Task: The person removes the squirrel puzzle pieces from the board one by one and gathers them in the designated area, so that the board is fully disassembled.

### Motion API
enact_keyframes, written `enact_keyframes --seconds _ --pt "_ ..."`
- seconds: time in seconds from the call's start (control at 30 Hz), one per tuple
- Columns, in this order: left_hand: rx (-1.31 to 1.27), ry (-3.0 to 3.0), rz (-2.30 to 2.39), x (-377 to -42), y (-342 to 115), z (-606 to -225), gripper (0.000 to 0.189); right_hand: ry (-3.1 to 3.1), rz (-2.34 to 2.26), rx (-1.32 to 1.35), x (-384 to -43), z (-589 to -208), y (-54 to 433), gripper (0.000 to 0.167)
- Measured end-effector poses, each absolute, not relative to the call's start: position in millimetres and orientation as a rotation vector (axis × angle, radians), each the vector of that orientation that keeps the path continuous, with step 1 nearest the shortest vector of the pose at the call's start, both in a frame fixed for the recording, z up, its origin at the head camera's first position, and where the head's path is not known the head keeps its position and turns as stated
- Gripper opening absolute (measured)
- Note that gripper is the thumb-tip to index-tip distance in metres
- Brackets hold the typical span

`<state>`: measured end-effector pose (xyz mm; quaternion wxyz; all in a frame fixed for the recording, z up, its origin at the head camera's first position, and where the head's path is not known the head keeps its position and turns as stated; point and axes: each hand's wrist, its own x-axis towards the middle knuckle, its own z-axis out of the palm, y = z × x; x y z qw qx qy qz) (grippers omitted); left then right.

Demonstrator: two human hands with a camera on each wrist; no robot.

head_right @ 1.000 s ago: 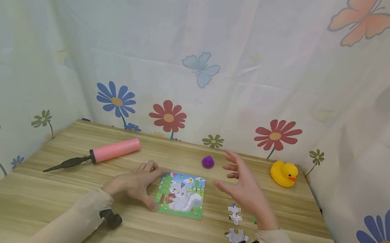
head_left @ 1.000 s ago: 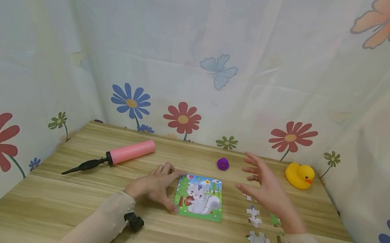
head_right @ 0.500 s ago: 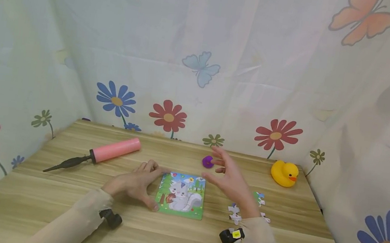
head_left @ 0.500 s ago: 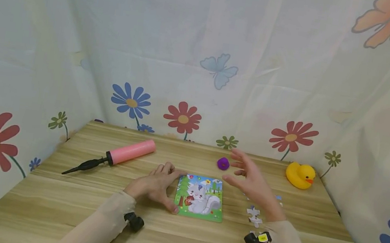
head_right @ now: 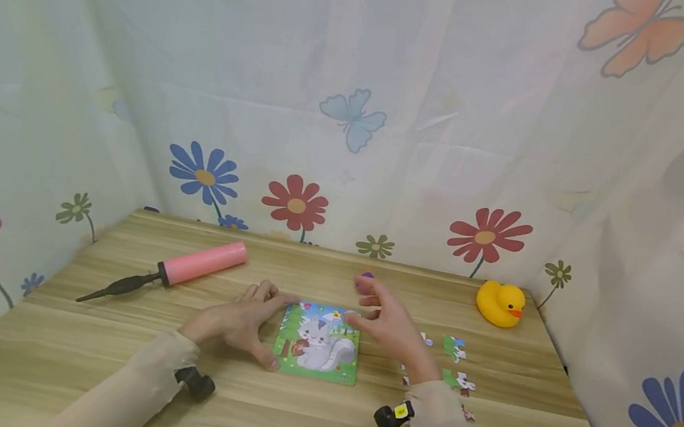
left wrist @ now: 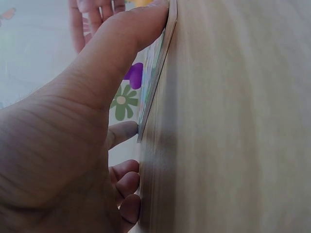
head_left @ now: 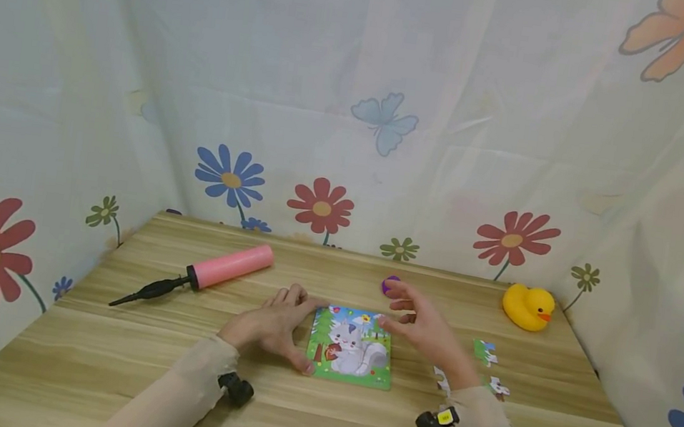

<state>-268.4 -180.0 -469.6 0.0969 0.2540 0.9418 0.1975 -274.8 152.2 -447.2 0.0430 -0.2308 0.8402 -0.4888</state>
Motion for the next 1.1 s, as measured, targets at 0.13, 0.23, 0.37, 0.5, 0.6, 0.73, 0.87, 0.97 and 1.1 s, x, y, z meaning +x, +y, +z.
enact_keyframes --seconds 0.13,0.23,0.37,0.5,0.6,0.73,0.87,0.97,1.1 --pt "0.755 2.786 0.581 -269.2 -179.9 -469.7 0.124 2.565 -1.446 -0.649 -276.1 -454.8 148.6 0.071" --pt "0.751 2.781 0.58 -269.7 -179.8 -469.5 0.125 2.563 -1.414 -0.657 -276.3 -460.2 146.3 0.071" --pt "0.744 2.78 0.581 -269.9 -179.6 -469.3 0.125 2.564 -1.377 -0.73 -276.5 -465.6 144.5 0.068" --pt "0.749 2.784 0.581 -270.0 -179.3 -469.9 0.125 2.551 -1.355 -0.756 -277.0 -469.0 143.7 0.064" --pt "0.754 2.783 0.58 -270.3 -179.3 -470.1 0.125 2.546 -1.335 -0.735 -277.4 -471.4 143.4 0.062" --pt "0.761 2.782 0.58 -270.3 -179.6 -469.2 0.125 2.566 -1.286 -0.718 -278.5 -474.0 143.4 0.058" --pt "0.755 2.78 0.585 -269.9 -179.6 -469.1 0.124 2.573 -1.246 -0.723 -278.5 -475.2 142.9 0.052" --pt "0.749 2.779 0.586 -269.7 -179.4 -469.2 0.124 2.581 -1.213 -0.732 -277.1 -474.6 142.4 0.047" --pt "0.745 2.781 0.584 -269.4 -179.1 -469.4 0.124 2.598 -1.175 -0.735 -275.4 -473.8 142.5 0.038"
